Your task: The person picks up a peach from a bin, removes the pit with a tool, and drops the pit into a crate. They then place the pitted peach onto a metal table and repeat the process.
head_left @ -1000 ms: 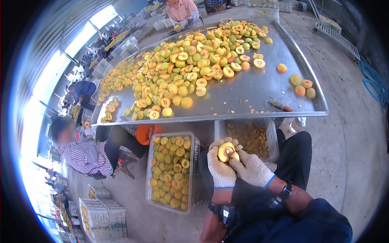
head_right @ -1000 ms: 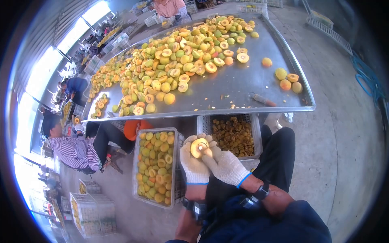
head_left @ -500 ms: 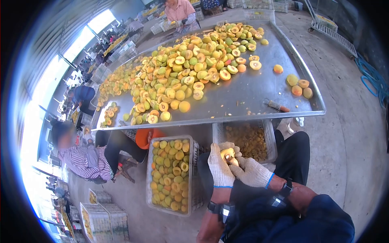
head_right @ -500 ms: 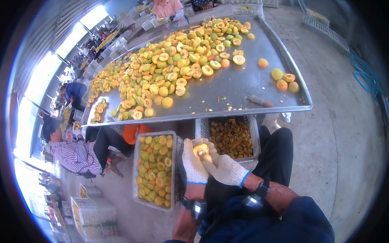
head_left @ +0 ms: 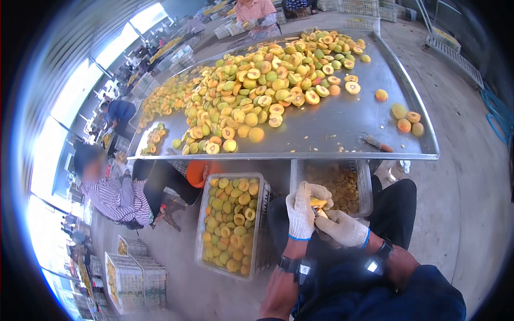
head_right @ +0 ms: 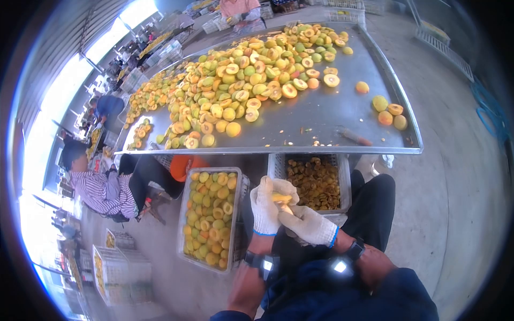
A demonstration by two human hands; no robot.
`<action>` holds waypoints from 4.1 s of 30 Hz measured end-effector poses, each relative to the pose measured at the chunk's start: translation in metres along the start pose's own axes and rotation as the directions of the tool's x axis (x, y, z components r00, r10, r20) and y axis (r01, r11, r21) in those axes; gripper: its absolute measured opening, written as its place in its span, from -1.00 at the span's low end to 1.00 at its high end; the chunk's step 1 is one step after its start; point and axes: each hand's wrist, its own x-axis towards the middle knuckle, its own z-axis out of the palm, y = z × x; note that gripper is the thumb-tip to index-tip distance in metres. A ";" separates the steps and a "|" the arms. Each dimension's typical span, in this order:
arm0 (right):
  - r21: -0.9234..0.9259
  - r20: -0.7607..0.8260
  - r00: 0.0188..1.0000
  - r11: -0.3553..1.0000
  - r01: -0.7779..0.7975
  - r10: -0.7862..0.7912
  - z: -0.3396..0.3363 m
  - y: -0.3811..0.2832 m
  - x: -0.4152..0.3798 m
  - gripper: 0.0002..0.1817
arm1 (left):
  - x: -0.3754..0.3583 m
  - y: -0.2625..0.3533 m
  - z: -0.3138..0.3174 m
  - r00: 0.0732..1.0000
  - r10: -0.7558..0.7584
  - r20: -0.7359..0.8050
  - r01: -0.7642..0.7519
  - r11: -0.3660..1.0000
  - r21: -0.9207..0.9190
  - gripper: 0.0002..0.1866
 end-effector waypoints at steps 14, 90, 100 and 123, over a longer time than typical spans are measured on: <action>0.315 0.260 0.963 0.937 -0.150 0.067 -0.037 -0.003 -0.005 -0.51 | 0.014 -0.024 -0.006 0.959 0.038 0.281 -0.034 0.999 -0.019 -0.43; -0.827 -0.304 0.887 0.558 -0.066 -0.347 -0.055 0.008 0.017 -0.64 | -0.147 -0.036 -0.399 0.741 0.343 -0.578 0.255 0.652 0.714 -0.71; -0.845 -0.278 0.894 0.531 -0.055 -0.350 -0.057 0.016 0.022 -0.64 | -0.165 -0.040 -0.386 0.543 0.653 -0.527 0.553 0.194 0.811 -0.80; -0.809 -0.381 0.787 0.587 -0.030 -0.485 -0.044 0.001 0.020 -0.66 | -0.137 -0.090 -0.409 0.704 0.523 -0.480 0.542 0.041 0.839 -0.86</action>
